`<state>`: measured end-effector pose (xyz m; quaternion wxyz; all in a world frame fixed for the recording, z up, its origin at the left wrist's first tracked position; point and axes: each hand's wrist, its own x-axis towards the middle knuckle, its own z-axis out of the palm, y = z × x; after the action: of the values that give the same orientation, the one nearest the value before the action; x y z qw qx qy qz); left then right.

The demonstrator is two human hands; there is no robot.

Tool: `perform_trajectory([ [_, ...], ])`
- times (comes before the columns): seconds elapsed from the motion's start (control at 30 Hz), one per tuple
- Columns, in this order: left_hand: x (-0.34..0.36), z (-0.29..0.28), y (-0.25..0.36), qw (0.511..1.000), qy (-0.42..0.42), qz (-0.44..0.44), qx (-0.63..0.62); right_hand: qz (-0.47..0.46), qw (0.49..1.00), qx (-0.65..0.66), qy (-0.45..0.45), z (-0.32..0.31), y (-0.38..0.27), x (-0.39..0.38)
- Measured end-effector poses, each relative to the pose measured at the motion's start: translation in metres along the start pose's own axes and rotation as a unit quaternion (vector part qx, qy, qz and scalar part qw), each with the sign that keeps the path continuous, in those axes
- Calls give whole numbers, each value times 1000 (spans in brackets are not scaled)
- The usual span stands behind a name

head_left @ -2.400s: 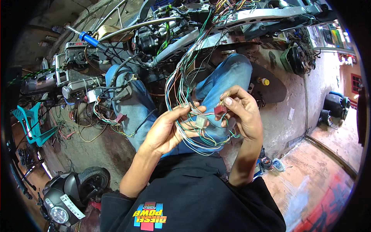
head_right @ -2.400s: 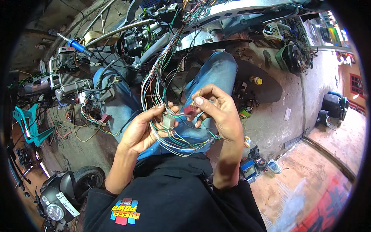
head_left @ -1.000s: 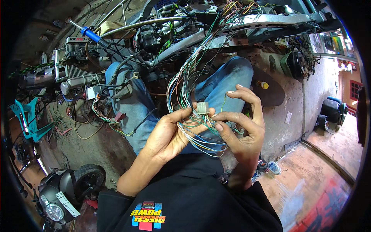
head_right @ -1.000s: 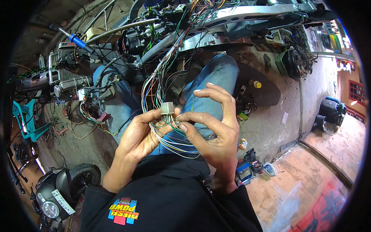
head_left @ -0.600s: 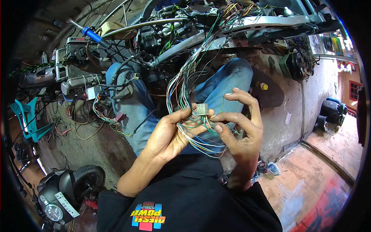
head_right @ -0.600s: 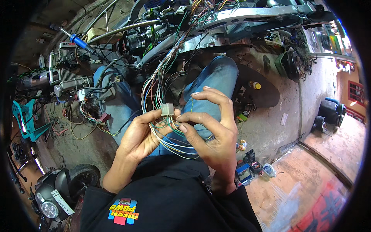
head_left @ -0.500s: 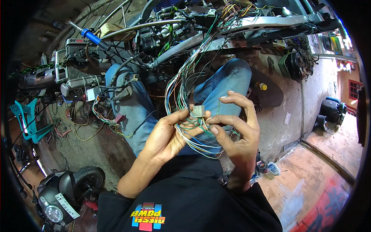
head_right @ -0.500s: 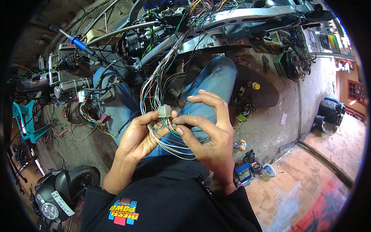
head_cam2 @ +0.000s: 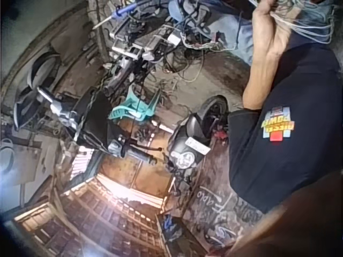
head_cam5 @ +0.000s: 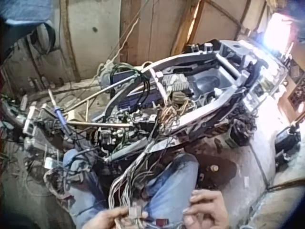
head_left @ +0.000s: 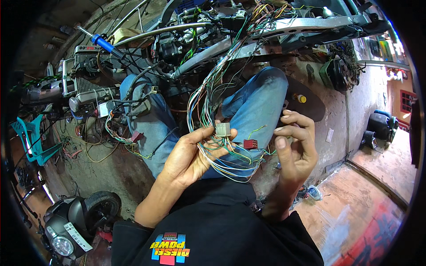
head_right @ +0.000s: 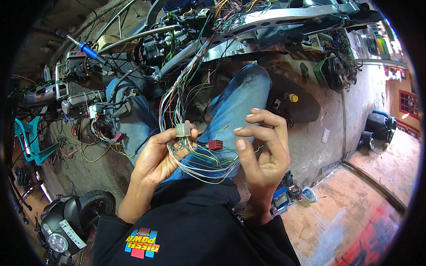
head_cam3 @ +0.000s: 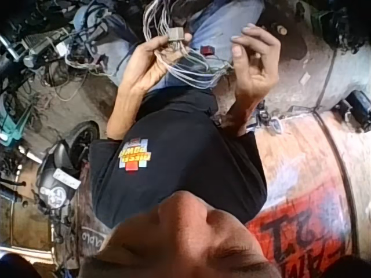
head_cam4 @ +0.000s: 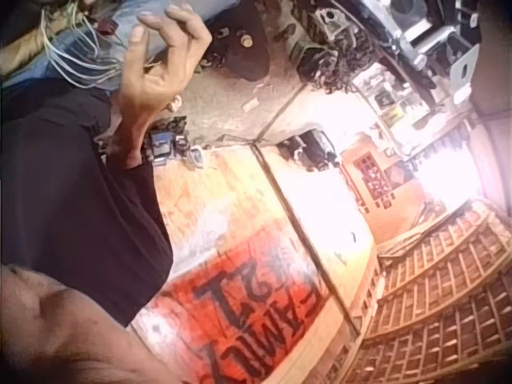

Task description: Inspecting and repairing the wiring harness of a motorcycle.

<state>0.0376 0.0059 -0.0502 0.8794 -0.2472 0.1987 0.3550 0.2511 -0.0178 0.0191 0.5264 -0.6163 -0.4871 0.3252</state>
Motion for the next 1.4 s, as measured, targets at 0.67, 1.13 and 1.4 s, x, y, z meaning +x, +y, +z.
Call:
perform_trajectory([
  [0.67, -15, 2, -1, 978, 66, 116, 160, -43, 964, -195, -174, 33, -15, -8],
  [1.13, -29, 24, -2, 943, 72, 115, 303, -6, 958, -135, -253, 27, -18, -1],
  [1.4, -24, 31, -8, 964, 47, 81, 250, 79, 973, -9, -218, 26, -11, 0],
])
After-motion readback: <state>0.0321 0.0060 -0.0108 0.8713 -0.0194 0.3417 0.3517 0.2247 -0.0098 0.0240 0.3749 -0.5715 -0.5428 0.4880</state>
